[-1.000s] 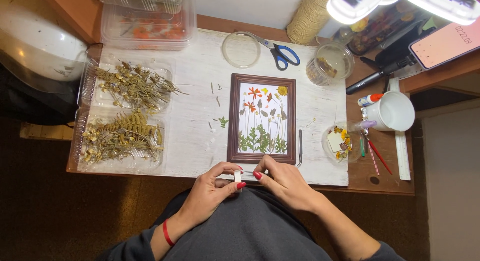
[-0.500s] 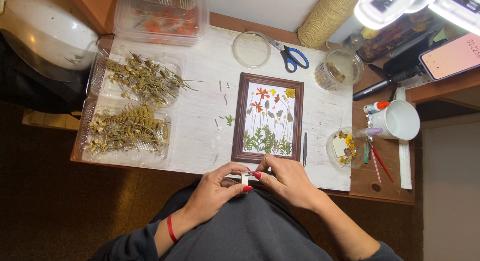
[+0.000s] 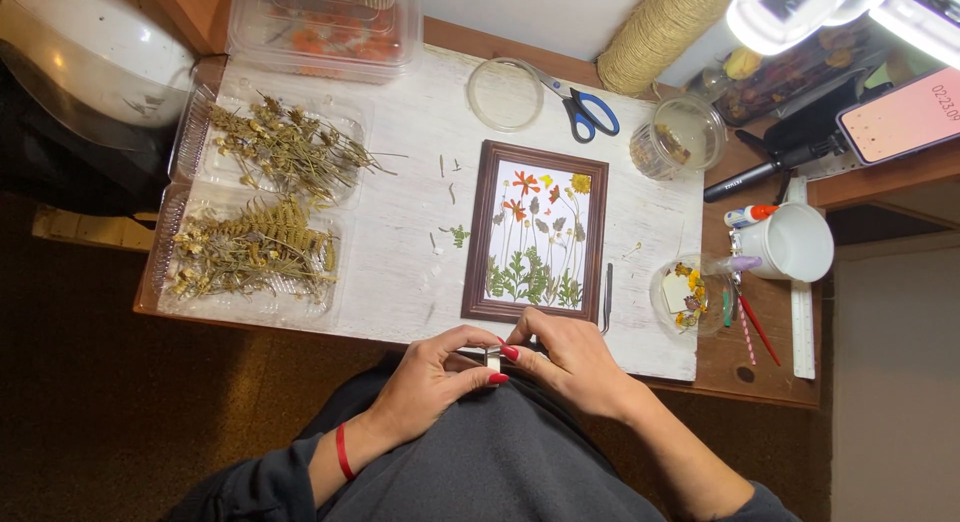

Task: The person is carefully arranging and gluing dried flowers and leaves inside a picture frame to create artwork.

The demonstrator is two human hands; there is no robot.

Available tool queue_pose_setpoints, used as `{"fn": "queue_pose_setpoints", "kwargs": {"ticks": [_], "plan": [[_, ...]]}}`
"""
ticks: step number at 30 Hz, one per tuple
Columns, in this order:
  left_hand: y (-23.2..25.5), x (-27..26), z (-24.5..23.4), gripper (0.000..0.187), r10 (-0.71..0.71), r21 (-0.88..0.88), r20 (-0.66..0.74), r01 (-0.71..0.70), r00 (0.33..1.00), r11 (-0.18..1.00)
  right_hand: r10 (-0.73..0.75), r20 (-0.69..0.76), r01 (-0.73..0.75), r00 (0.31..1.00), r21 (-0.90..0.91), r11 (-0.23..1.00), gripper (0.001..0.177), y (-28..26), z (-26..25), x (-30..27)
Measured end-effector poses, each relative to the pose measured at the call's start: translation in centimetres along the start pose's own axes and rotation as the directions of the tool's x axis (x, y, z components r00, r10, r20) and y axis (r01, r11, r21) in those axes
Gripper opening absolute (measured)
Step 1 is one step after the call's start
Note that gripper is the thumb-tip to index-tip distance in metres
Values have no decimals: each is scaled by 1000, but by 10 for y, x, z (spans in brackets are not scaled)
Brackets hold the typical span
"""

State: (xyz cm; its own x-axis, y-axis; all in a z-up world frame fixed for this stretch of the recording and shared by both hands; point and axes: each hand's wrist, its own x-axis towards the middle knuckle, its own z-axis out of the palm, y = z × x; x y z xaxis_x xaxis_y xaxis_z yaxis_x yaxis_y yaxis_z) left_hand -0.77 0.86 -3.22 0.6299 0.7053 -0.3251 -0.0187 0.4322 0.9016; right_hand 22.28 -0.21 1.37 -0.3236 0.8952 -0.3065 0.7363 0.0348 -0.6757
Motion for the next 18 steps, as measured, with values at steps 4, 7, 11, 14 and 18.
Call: {"fn": "queue_pose_setpoints", "kwargs": {"ticks": [4,7,11,14,18], "plan": [[0,0,0,31,4,4,-11,-4,1000,1000,-2,-10,2,1000,-1,1000,35,1,3,-1],[4,-2,-1,29,2,63,-9,-1,1000,998,-19,-29,19,999,1,1000,34,1,6,-1],[7,-2,-1,29,2,62,-11,-1,1000,998,-11,-44,10,999,-22,1000,33,2,10,-1],[5,-2,-1,29,4,48,-25,-2,1000,999,0,-43,-2,999,-42,999,34,0,9,-1],[19,-1,-6,37,33,213,-99,-11,995,977,0,-30,-2,1000,-72,997,36,13,6,0]]}}
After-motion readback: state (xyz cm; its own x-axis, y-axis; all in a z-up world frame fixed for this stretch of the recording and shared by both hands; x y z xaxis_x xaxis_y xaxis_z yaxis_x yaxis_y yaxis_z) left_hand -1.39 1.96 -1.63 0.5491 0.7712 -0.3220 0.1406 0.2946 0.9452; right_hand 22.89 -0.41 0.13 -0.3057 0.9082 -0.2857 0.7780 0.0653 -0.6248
